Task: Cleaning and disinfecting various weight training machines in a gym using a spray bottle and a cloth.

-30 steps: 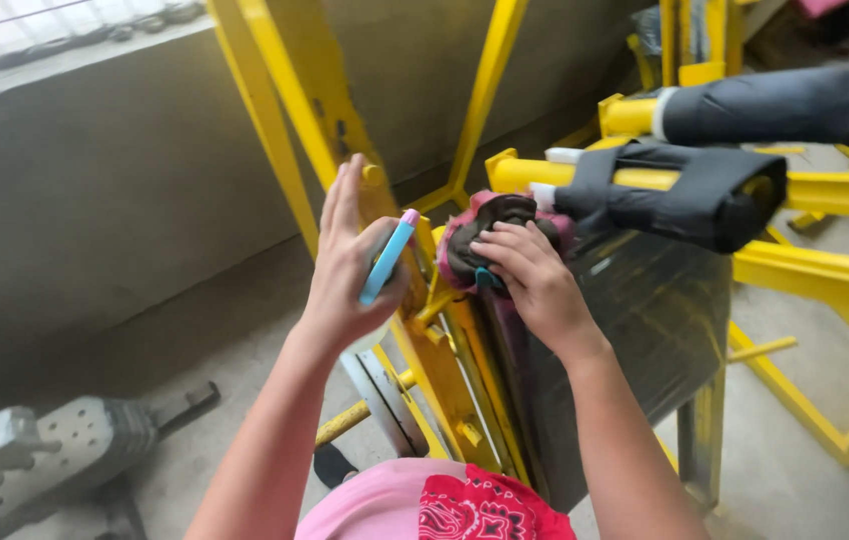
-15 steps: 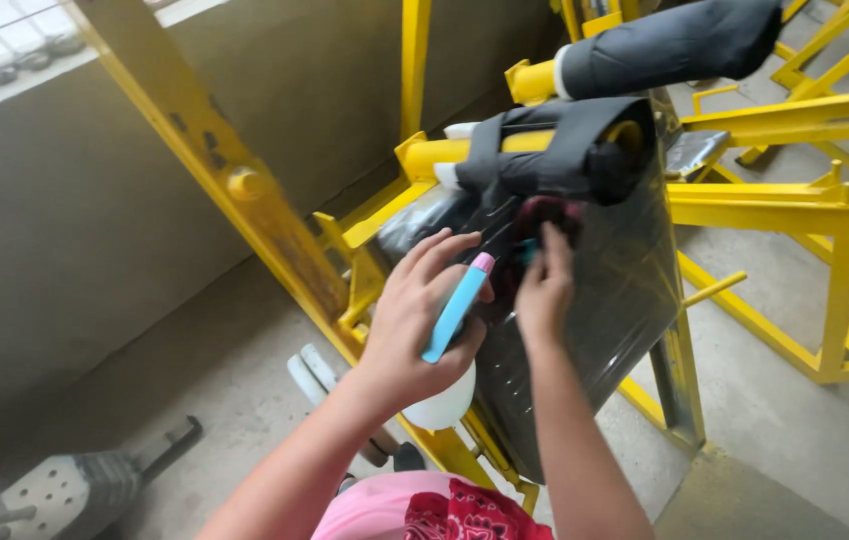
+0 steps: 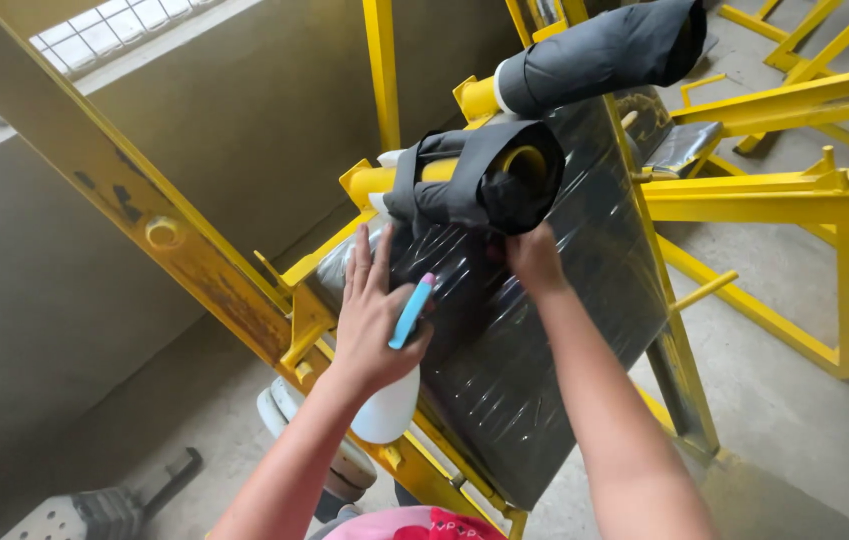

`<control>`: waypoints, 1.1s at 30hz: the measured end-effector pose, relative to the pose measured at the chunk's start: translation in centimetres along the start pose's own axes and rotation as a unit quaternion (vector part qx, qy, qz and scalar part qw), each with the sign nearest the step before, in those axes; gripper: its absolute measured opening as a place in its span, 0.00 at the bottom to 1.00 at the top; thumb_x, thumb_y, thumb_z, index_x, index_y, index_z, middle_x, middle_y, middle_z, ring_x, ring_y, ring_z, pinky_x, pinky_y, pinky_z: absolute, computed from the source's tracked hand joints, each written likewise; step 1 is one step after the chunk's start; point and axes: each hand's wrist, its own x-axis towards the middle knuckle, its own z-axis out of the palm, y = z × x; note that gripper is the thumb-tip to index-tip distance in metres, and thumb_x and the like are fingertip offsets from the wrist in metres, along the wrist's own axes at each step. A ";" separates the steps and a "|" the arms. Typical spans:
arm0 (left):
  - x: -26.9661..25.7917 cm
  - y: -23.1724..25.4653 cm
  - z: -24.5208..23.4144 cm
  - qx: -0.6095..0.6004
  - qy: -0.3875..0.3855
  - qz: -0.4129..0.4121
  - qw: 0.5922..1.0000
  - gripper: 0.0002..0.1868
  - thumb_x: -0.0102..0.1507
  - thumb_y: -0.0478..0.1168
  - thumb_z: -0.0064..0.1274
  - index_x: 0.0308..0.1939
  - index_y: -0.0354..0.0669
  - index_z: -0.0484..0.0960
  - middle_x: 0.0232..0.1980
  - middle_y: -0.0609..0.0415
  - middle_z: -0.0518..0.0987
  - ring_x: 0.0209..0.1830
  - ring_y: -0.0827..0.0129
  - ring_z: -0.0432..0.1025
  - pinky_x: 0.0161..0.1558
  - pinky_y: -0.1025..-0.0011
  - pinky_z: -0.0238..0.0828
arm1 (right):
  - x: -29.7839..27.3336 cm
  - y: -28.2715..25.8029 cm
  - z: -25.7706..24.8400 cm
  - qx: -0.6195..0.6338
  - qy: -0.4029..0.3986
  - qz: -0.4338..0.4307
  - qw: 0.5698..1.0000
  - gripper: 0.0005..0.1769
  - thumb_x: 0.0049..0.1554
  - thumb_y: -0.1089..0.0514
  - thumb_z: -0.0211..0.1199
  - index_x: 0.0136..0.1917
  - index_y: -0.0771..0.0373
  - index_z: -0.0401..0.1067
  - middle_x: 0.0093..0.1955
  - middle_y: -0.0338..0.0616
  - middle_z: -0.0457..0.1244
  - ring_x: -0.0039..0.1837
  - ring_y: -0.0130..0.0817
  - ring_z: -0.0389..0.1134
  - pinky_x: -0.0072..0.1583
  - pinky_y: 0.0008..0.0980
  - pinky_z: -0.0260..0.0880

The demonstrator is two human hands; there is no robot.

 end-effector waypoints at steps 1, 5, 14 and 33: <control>0.1 0.1 0.1 0.022 -0.017 -0.008 1.000 0.12 0.45 0.40 0.62 0.32 0.48 0.85 0.79 0.30 0.52 0.80 0.28 0.39 0.74 0.39 0.38 | 1.4 1.1 0.2 0.025 0.023 0.040 0.999 0.18 0.62 0.63 0.62 0.65 0.62 0.73 0.62 0.51 0.69 0.66 0.47 0.70 0.66 0.41 0.72; 1.0 -0.4 -0.3 0.054 -0.058 -0.002 0.997 0.11 0.44 0.43 0.63 0.30 0.49 0.85 0.76 0.29 0.55 0.78 0.33 0.46 0.74 0.39 0.39 | 6.5 0.2 1.6 0.253 0.117 0.179 0.944 0.20 0.62 0.55 0.65 0.66 0.61 0.70 0.63 0.46 0.68 0.67 0.42 0.70 0.67 0.37 0.72; 2.6 -2.6 -1.9 -0.031 -0.075 -0.015 0.997 0.07 0.48 0.41 0.59 0.30 0.54 0.83 0.71 0.44 0.69 0.74 0.41 0.60 0.71 0.49 0.54 | 6.3 3.4 2.8 0.313 0.052 0.126 0.940 0.33 0.62 0.52 0.65 0.76 0.61 0.57 0.74 0.47 0.58 0.74 0.41 0.60 0.74 0.39 0.61; 1.6 -4.3 -2.0 -0.027 -0.038 0.053 0.997 0.08 0.46 0.43 0.62 0.29 0.53 0.83 0.72 0.37 0.66 0.74 0.38 0.56 0.72 0.45 0.49 | -9.8 -13.6 3.3 -0.077 0.136 0.203 0.967 0.26 0.64 0.65 0.52 0.76 0.64 0.62 0.74 0.58 0.60 0.76 0.57 0.57 0.74 0.47 0.55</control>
